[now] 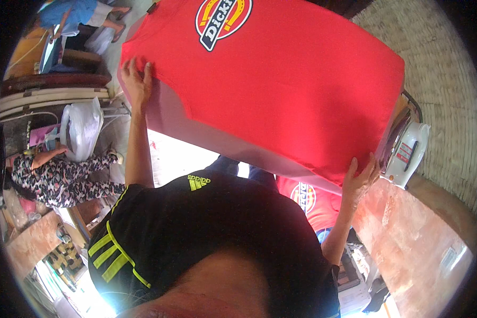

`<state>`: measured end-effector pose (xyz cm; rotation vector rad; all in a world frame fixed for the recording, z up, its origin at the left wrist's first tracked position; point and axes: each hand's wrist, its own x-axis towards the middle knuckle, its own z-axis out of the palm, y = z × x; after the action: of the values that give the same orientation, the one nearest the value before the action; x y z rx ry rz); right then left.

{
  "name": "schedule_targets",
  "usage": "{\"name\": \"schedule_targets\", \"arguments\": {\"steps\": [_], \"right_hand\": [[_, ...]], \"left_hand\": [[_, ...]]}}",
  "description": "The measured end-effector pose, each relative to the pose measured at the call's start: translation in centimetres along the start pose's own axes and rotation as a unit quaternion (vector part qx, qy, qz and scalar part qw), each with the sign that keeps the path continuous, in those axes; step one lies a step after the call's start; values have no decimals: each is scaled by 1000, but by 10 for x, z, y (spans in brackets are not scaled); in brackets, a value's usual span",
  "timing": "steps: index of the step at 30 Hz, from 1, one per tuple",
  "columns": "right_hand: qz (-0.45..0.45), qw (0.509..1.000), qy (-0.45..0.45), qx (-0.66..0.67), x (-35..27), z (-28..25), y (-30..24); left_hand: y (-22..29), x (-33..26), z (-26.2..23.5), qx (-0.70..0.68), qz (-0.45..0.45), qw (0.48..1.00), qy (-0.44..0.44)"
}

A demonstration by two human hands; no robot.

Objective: The person irons a red t-shirt on a pink ironing board. They smooth the fabric with their hands, use a white steam iron to press the front and back, and flip the shirt to iron different sections.

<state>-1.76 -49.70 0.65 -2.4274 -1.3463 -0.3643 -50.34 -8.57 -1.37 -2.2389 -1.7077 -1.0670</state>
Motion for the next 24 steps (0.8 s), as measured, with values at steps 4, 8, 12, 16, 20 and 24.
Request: {"name": "schedule_targets", "arguments": {"steps": [4, 8, 12, 16, 20, 24], "right_hand": [[117, 990, 30, 70, -17, 12, 0], [261, 947, -49, 182, -12, 9, 15], [270, 913, -113, 284, -1, -2, 10], [314, 881, -50, 350, -8, -7, 4], [346, 831, -36, 435, 3, -40, 2], [334, 814, -33, 474, 29, -98, -15]], "left_hand": [[-67, 31, 28, 18, 25, 999, 41], [-101, 46, 30, 90, -62, 994, -4], [-131, 67, 19, -7, -172, 967, -186], [-125, 70, 19, -332, -213, 903, -172], [-109, 78, -4, -474, -288, 817, -156], [-111, 89, -39, -541, -296, 775, -140]]}}
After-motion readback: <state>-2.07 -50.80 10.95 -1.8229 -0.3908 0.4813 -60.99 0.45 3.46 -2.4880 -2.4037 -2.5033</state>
